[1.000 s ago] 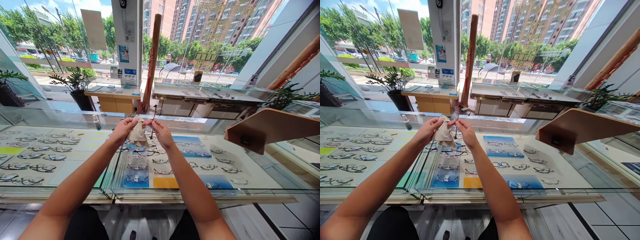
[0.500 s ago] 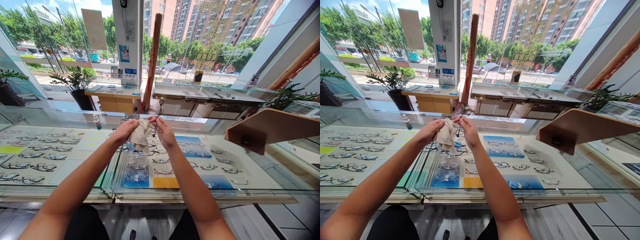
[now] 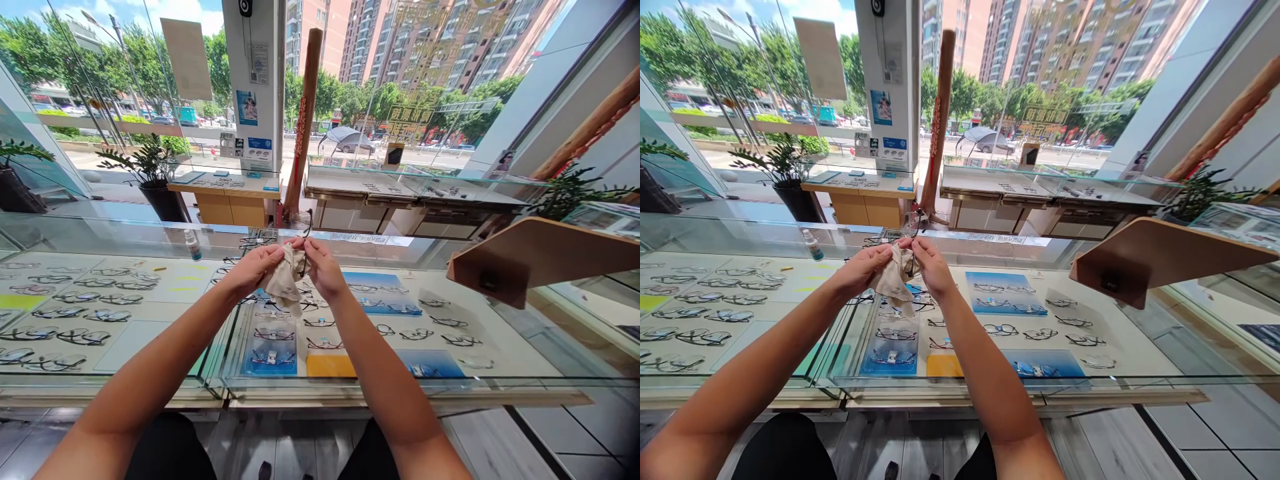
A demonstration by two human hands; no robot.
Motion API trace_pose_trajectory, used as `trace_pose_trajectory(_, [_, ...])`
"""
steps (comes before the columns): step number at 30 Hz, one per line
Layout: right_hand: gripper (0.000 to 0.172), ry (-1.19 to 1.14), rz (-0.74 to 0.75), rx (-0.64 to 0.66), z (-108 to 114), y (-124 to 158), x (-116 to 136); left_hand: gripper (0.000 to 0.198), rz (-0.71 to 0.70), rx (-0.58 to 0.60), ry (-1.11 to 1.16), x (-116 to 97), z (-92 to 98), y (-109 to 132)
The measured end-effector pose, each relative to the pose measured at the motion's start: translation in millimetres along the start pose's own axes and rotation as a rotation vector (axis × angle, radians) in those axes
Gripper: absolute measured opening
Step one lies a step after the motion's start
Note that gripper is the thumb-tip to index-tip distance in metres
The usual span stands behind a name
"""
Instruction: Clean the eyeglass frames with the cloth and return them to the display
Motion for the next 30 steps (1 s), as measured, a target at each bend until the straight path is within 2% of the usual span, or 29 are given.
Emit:
trace_pose_trajectory(8, [0.038, -0.041, -0.024, 0.003, -1.8, 0.5, -8.2, 0.062, -0.012, -0.008, -0.024, 3.1, -6.9, 1.9])
trace_pose_trajectory(12, [0.038, -0.061, -0.038, 0.002, -3.6, 0.6, -10.9, 0.059, 0.041, -0.033, -0.111, 6.3, -7.8, 5.0])
trace_pose_trajectory(19, [0.04, -0.055, -0.051, -0.015, -3.9, 1.3, -10.1, 0.058, 0.058, 0.049, -0.118, 1.1, -16.5, 9.0])
trace_pose_trajectory(22, [0.041, -0.035, -0.05, -0.016, -5.9, 2.3, -11.9, 0.061, 0.032, -0.003, -0.111, 1.8, -15.7, 8.2])
trace_pose_trajectory(26, [0.043, -0.023, -0.042, -0.011, -10.9, 4.5, -15.3, 0.076, -0.011, -0.082, -0.064, 6.3, -16.6, 8.2])
trace_pose_trajectory(30, [0.043, -0.022, -0.031, -0.043, -12.5, 6.0, -16.1, 0.068, -0.007, -0.14, -0.042, 10.8, -22.6, 11.5])
Point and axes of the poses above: each hand's wrist, its own y-axis away from the middle knuckle, its own z-axis out of the back of the hand, x = y × z, the point moved 3 cm from there along -y, towards the middle knuckle, and after that the axes turned 7 degrees about -z, right-handed, at the moved point
